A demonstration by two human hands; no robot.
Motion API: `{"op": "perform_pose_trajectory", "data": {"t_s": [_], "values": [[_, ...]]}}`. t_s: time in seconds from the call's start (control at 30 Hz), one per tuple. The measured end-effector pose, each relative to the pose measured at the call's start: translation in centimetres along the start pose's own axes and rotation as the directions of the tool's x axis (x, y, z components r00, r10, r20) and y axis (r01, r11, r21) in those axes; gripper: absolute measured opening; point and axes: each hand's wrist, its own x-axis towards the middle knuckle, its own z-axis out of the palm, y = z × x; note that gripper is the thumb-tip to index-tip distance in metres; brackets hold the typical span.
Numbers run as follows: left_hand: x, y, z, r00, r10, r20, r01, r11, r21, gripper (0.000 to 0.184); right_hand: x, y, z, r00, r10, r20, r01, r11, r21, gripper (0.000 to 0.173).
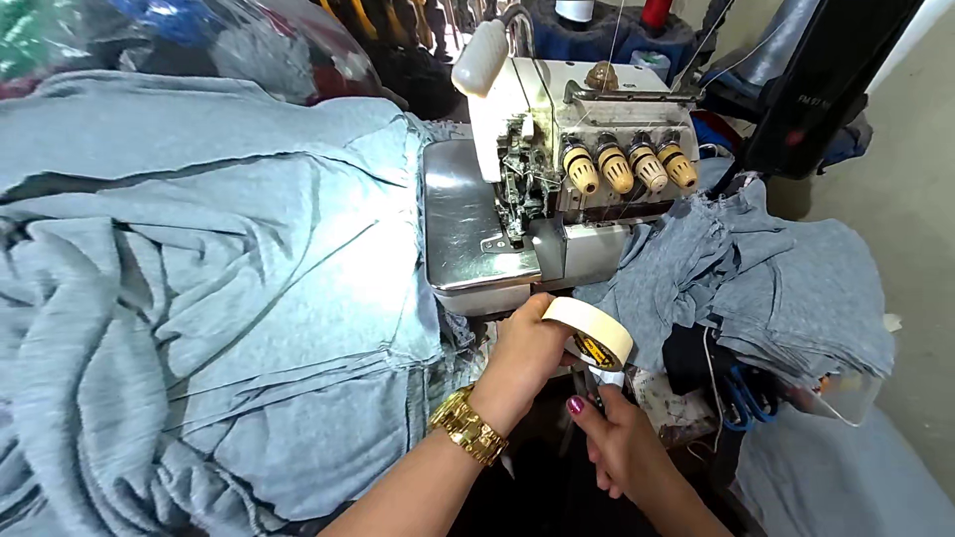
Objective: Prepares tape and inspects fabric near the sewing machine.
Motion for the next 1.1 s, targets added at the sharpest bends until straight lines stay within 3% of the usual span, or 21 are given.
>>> {"op": "perform_pose_trajectory", "data": {"t_s": [0.23,0.6,1.1], "values": [[0.3,0.3,0.5,0.991,0.112,0.072,-0.129,0.950,0.285,0.010,0.7,-1.5,1.1,0.997,0.007,-0.074,-0.003,0.998,0.061,0.028],[1.8,2.1,1.9,0.973,0.027,0.231,-0.136,0.870,0.474,0.019,0.2,0.4,0.7,0.998,-0.009,-0.062,0.017,0.991,0.135,0.028],[2.3,3.2,2.3,0.959,-0.010,0.282,-0.167,0.786,0.595,0.021,1.0,-0.8,0.8,0.996,0.010,-0.088,0.015,0.960,0.279,0.025]]}}
